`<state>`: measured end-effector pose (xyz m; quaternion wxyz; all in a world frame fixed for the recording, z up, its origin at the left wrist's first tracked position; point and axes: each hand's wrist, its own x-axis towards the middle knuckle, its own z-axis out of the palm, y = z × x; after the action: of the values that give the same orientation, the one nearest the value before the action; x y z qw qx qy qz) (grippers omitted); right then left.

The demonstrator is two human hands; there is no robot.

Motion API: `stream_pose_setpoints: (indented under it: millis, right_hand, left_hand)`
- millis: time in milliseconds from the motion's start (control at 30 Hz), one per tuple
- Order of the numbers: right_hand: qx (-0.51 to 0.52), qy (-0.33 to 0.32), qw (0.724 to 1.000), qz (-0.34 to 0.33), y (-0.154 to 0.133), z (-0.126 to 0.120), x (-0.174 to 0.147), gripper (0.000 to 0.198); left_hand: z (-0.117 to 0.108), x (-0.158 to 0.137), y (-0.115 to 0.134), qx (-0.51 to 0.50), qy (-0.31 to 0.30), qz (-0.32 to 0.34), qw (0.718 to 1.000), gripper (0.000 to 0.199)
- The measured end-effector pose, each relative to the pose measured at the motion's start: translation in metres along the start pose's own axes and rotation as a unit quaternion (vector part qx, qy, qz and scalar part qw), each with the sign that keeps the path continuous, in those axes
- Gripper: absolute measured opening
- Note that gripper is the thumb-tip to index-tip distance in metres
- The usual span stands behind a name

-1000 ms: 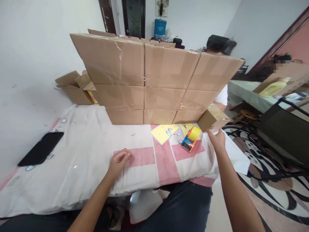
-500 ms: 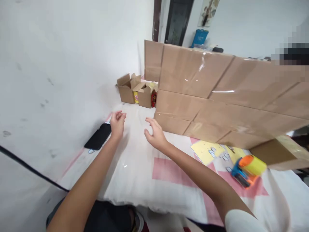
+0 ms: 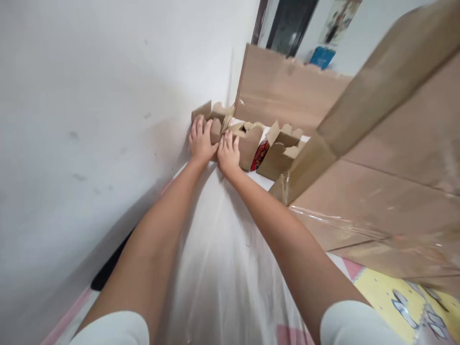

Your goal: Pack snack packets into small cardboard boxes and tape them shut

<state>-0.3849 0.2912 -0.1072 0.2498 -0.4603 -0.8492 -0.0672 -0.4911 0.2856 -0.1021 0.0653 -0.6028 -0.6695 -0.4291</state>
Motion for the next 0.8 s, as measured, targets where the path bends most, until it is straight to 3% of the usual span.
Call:
stream_pose_setpoints:
  millis: [100,233,433,533,600,700,800]
  right_hand:
    - [-0.133,0.020,0.991,0.011,0.009,0.016,0.020,0.058]
    - [-0.196,0.017,0.980,0.026,0.014,0.027,0.033,0.059]
    - [-0.237,-0.031,0.971,0.009,0.017,0.012,0.044,0.058]
    - [-0.229,-0.070,0.971,0.014,0.020,-0.004,0.051,0.054]
    - [-0.232,-0.098,0.966,0.055,0.022,-0.016,0.055,0.051]
    - [-0.232,-0.129,0.956,0.125,0.022,-0.030,0.056,0.049]
    - [-0.215,-0.121,0.962,0.118,0.013,-0.040,0.048,0.050]
  left_hand:
    - [0.006,0.004,-0.013,0.028,-0.048,0.004,0.998,0.064]
    - [0.014,0.001,-0.006,0.030,-0.057,-0.033,0.997,0.066]
    - [0.009,0.009,0.010,0.087,-0.060,-0.051,0.993,0.056]
    - [-0.010,-0.001,0.022,0.121,-0.067,-0.041,0.990,0.051]
    - [-0.031,-0.020,0.033,0.131,-0.047,-0.037,0.990,0.051]
    - [-0.070,-0.065,0.053,0.137,0.013,-0.039,0.990,0.051]
    - [-0.112,-0.117,0.073,0.152,0.045,-0.032,0.987,0.049]
